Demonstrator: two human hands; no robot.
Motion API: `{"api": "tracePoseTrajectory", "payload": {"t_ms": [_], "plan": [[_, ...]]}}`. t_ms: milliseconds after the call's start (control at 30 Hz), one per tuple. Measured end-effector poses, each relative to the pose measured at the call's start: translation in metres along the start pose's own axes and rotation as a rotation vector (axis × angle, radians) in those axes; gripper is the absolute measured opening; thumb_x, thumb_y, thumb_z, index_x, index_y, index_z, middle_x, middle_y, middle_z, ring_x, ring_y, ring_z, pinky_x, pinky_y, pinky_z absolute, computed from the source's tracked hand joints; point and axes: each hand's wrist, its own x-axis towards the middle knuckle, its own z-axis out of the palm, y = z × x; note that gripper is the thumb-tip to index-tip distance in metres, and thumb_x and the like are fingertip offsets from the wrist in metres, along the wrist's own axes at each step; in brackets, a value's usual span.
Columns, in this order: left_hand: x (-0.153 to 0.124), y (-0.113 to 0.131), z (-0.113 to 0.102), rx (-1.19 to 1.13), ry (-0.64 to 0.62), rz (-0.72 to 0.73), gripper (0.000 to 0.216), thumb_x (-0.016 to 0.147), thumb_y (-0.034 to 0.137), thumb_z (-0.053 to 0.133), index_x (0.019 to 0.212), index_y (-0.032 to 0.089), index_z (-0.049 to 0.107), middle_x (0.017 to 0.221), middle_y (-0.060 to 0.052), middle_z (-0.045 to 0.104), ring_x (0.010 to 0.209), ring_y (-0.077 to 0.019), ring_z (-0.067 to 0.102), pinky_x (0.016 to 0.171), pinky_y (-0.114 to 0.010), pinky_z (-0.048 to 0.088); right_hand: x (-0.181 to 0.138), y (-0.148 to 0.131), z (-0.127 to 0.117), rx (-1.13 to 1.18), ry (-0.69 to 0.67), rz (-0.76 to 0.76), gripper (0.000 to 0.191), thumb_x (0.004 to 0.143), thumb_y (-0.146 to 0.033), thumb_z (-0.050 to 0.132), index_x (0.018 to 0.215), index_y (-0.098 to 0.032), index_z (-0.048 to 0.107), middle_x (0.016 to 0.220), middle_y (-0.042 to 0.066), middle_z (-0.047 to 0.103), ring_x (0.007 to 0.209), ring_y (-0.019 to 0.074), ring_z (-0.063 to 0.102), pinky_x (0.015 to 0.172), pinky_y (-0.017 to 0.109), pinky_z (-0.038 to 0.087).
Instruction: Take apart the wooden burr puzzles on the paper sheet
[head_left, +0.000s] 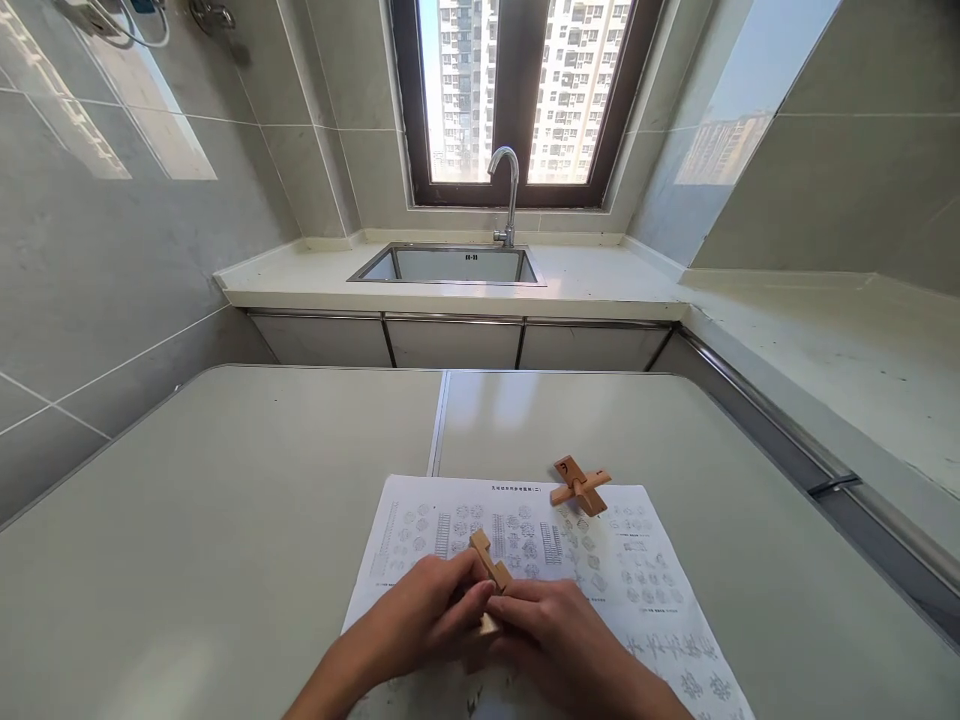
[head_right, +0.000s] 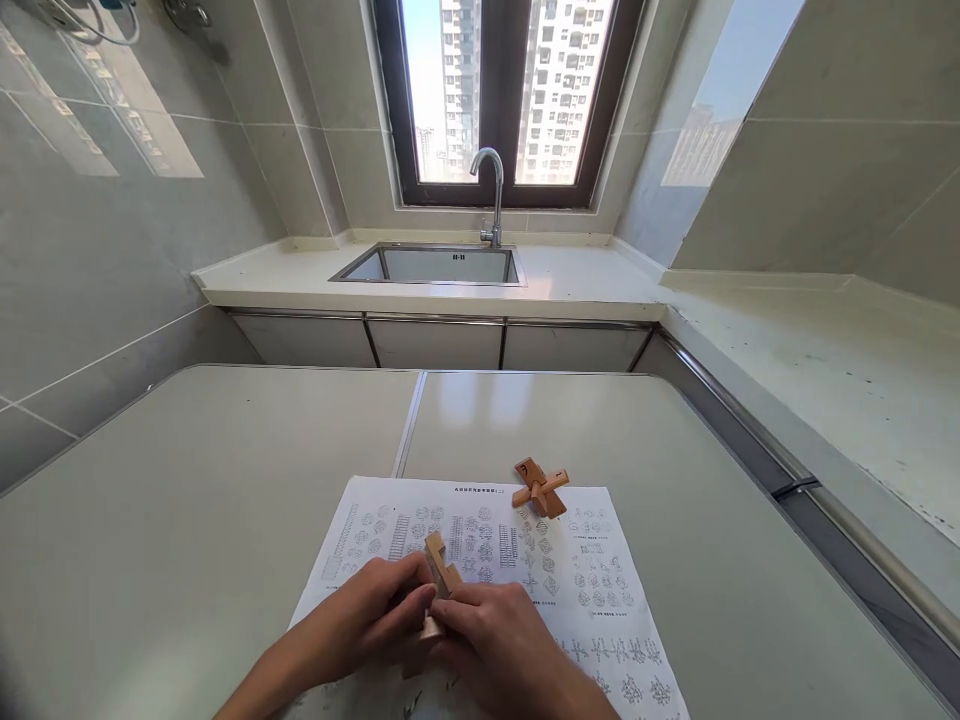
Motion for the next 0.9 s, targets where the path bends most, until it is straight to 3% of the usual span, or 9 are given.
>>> {"api": "tracePoseTrajectory", "payload": {"t_ms": [267,433,633,800,900], "plan": [[0.0,-0.001,-0.003,0.051,0.043,-0.003,0.041,0.108,0.051,0.035,0.086,0.02,0.05,0.08,0.001,0.061,0.07,-0.0141,0.049,0.064,-0.024,0.038,0.002,0.005,0.01,-0.107,0.182,-0.136,0.021,0.102,-0.017,0.055,0.086,-0.022,0.069,0.071,-0.001,0.069,0.054,0.0134,0.062,0.054,0.023,0.041],[0.001,-0.002,-0.006,-0.076,0.013,0.014,0.044,0.107,0.055,0.035,0.087,0.02,0.052,0.079,0.002,0.055,0.071,-0.0138,0.045,0.066,-0.025,0.038,0.003,0.004,0.009,-0.205,0.211,-0.195,0.019,0.106,-0.022,0.056,0.099,-0.021,0.073,0.07,0.001,0.07,0.054,0.0149,0.064,0.055,0.024,0.045],[0.0,0.0,-0.014,-0.164,-0.016,-0.074,0.047,0.102,0.063,0.039,0.086,0.02,0.05,0.078,0.003,0.048,0.072,-0.0147,0.041,0.067,-0.026,0.037,0.004,-0.001,0.005,-0.284,0.33,-0.265,0.021,0.109,-0.023,0.054,0.109,-0.021,0.075,0.067,0.001,0.07,0.054,0.0146,0.065,0.055,0.025,0.047],[-0.002,0.004,-0.016,-0.256,-0.03,-0.114,0.054,0.098,0.072,0.041,0.086,0.021,0.048,0.081,0.003,0.045,0.075,-0.0152,0.04,0.07,-0.026,0.039,0.002,-0.002,0.001,-0.217,0.468,-0.335,0.021,0.103,-0.013,0.062,0.121,-0.02,0.07,0.08,0.004,0.078,0.065,0.0169,0.074,0.062,0.027,0.054],[0.0,0.004,-0.013,-0.345,-0.04,-0.145,0.054,0.097,0.074,0.042,0.087,0.021,0.047,0.079,0.003,0.045,0.07,-0.0141,0.039,0.064,-0.025,0.037,0.001,0.0,-0.002,-0.157,0.57,-0.313,0.026,0.101,-0.011,0.064,0.125,-0.022,0.065,0.087,0.004,0.08,0.071,0.0171,0.076,0.065,0.027,0.056]]}}
